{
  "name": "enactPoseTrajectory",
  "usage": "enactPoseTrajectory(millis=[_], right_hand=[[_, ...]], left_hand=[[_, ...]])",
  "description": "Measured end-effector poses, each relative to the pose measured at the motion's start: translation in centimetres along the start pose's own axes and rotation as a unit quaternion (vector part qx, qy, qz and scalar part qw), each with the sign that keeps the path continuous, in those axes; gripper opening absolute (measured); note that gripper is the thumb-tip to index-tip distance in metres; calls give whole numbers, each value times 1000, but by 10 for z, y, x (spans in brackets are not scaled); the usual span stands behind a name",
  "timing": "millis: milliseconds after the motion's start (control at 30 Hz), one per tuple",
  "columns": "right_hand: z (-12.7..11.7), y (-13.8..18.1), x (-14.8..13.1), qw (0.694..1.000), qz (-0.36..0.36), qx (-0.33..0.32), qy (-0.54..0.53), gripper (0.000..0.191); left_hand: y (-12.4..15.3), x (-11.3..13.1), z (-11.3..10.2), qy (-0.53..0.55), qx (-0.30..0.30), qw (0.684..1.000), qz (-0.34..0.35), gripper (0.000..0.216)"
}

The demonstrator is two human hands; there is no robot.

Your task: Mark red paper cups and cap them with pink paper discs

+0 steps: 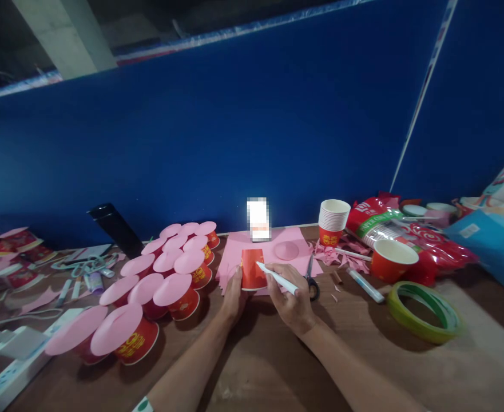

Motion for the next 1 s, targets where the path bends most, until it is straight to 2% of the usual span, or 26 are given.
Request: enactPoseTrajectory(millis=[100,267,633,800,1000], right_hand=[[0,0,-1,1000,-1,-4,1,17],[-1,-2,-3,1000,-3,7,-6,16],[-1,-2,0,1000,-6,9,-21,16],[-1,-3,-1,1000,-8,9,-28,16],[-1,-2,0,1000,-7,5,-18,16]], left_hand=[[1,2,2,-8,-18,1000,19,44],[3,-1,4,3,-42,999,-16,49],[5,12,5,-46,-26,998,32,51],[5,9,5,-64,-45,996,39,54],[3,8,3,-63,-42,996,48,51]])
Point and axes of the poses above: each hand's wrist, its own y-axis away from the middle knuckle, its own z-axis out of the palm, x = y × z, the point moved 5 cm from there along -y, towards the middle knuckle, and after that the axes turned 12 degrees about x, right-handed, at the moved point
